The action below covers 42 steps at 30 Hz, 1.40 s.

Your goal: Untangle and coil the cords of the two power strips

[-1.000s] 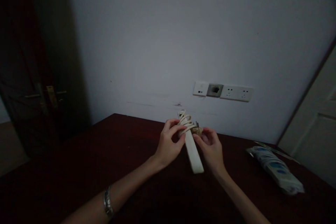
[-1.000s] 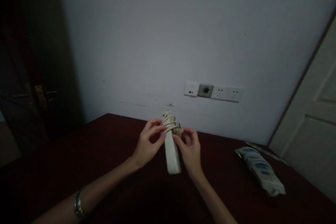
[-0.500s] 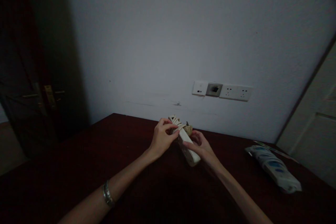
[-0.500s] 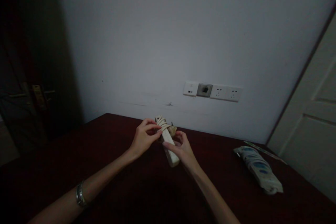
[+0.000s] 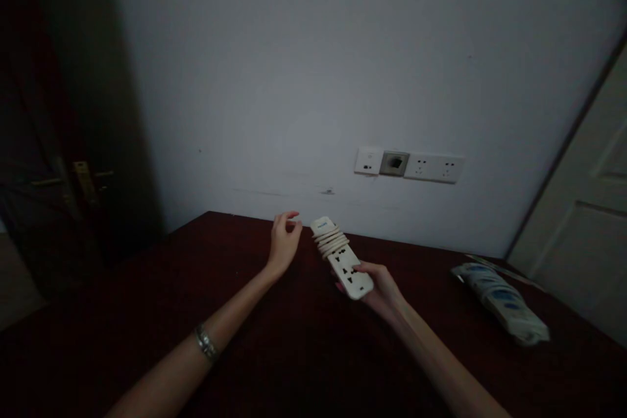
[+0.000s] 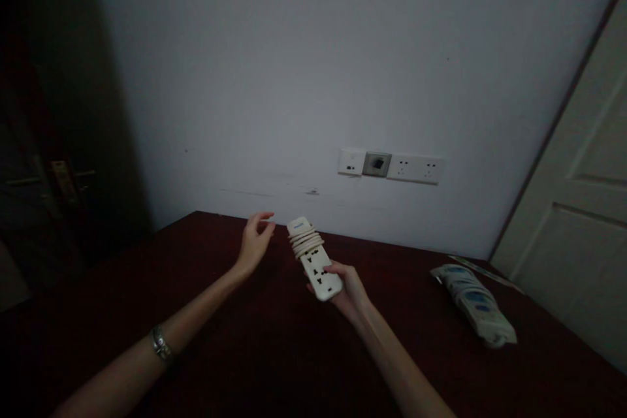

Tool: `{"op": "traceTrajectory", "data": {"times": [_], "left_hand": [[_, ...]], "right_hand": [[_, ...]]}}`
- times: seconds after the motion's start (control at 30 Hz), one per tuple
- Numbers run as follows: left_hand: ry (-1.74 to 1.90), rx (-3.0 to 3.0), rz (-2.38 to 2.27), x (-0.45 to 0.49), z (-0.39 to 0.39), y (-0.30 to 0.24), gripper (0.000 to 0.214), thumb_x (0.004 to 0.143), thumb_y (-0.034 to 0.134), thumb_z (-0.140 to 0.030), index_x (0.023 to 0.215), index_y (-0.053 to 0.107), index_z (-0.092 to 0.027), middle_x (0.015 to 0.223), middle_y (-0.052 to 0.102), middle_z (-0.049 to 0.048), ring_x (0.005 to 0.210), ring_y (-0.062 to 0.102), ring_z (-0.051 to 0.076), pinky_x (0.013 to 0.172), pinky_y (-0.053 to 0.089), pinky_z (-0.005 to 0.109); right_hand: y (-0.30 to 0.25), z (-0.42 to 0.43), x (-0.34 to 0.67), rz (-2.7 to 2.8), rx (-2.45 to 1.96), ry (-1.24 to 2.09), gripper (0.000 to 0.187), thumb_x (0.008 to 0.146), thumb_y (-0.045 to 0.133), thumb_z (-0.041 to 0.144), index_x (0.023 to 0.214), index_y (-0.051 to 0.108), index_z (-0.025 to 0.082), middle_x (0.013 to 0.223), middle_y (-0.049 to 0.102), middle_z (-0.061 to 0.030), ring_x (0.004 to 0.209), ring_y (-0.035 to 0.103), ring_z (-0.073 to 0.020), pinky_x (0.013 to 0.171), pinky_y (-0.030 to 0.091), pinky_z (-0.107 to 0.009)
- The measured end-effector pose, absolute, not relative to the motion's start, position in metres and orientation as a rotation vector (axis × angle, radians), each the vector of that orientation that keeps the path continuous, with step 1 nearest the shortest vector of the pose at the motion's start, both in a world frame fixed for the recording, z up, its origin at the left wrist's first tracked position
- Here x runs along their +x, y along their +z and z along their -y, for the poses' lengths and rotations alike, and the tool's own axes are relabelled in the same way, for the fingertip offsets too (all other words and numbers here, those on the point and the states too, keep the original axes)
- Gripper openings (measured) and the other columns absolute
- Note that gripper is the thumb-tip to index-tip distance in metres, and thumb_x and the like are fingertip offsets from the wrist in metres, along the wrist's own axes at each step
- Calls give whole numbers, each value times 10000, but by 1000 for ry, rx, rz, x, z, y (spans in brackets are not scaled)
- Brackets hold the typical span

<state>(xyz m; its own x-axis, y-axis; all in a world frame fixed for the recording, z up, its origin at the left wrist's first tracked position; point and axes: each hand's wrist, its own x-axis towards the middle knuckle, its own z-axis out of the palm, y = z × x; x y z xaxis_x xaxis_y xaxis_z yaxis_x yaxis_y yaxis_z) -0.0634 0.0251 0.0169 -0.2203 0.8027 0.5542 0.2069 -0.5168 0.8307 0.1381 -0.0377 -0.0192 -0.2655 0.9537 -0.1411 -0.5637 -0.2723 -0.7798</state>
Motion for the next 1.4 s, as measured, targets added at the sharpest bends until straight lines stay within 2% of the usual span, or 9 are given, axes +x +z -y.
{"op": "traceTrajectory", "data": {"times": [0.07, 0.17, 0.27, 0.37, 0.47, 0.67, 0.9, 1.07, 1.4], "left_hand": [[1620, 1351, -1279, -61, -29, 10, 368, 755, 610, -322, 1058, 550, -122, 1030, 555, 106, 817, 568, 155, 649, 494, 265], [1180, 1158, -1097, -48, -20, 3, 509, 735, 602, -518, 1058, 557, -127, 993, 606, 128, 741, 600, 172, 612, 494, 288], [980, 1105, -768, -34, -5, -3, 497, 746, 588, -541, 1041, 596, -141, 1033, 635, 142, 780, 631, 193, 678, 505, 320], [1111, 1090, -659, -28, 1, -8, 436, 739, 654, -430, 1068, 603, -148, 1126, 622, 140, 932, 621, 208, 769, 497, 316], [1214, 1104, -671, -28, 1, -9, 428, 723, 685, -391, 1061, 610, -138, 1139, 623, 139, 977, 613, 215, 807, 489, 315], [1366, 1209, -718, -27, 1, 0, 491, 651, 750, -357, 1049, 598, -113, 1091, 649, 132, 960, 622, 230, 857, 477, 342], [1320, 1186, -687, -10, 21, -8, 513, 612, 776, -323, 1045, 603, -110, 1066, 659, 138, 983, 618, 255, 885, 465, 375], [1321, 1196, -608, -6, 27, -6, 518, 624, 769, -284, 1080, 585, -119, 1156, 618, 142, 1061, 583, 254, 923, 446, 370], [1330, 1279, -574, -28, 11, 12, 487, 607, 766, -227, 1043, 586, -106, 1094, 647, 138, 997, 613, 237, 919, 446, 383]], "right_hand": [[-24, 37, 137, 667, -724, 1756, 269, 662, 537, 123, 916, 626, 122, 904, 695, -115, 832, 660, -238, 776, 498, -412], [-32, 36, 132, 673, -662, 1731, 269, 685, 549, 132, 944, 624, 131, 976, 684, -116, 902, 648, -241, 837, 480, -427], [-35, 38, 126, 753, -612, 1726, 311, 698, 586, 139, 1007, 617, 165, 1004, 677, -81, 887, 642, -215, 836, 485, -430], [-31, 42, 120, 846, -636, 1754, 369, 711, 652, 201, 1075, 594, 212, 933, 681, -44, 770, 635, -177, 754, 515, -420], [-24, 46, 114, 913, -730, 1703, 428, 702, 700, 289, 1109, 577, 243, 889, 676, -35, 712, 623, -159, 669, 530, -374], [-21, 46, 105, 888, -903, 1472, 423, 614, 770, 360, 960, 622, 167, 760, 673, -32, 600, 613, -148, 530, 498, -273], [-16, 42, 105, 780, -832, 1308, 399, 527, 818, 326, 815, 601, 155, 656, 643, 1, 552, 601, -138, 528, 468, -248], [-13, 40, 108, 813, -771, 1282, 452, 520, 817, 326, 867, 571, 172, 714, 657, 2, 580, 606, -138, 553, 474, -254], [-8, 46, 110, 927, -712, 1286, 428, 569, 796, 301, 867, 509, 191, 767, 651, 17, 662, 617, -133, 617, 474, -251]]}}
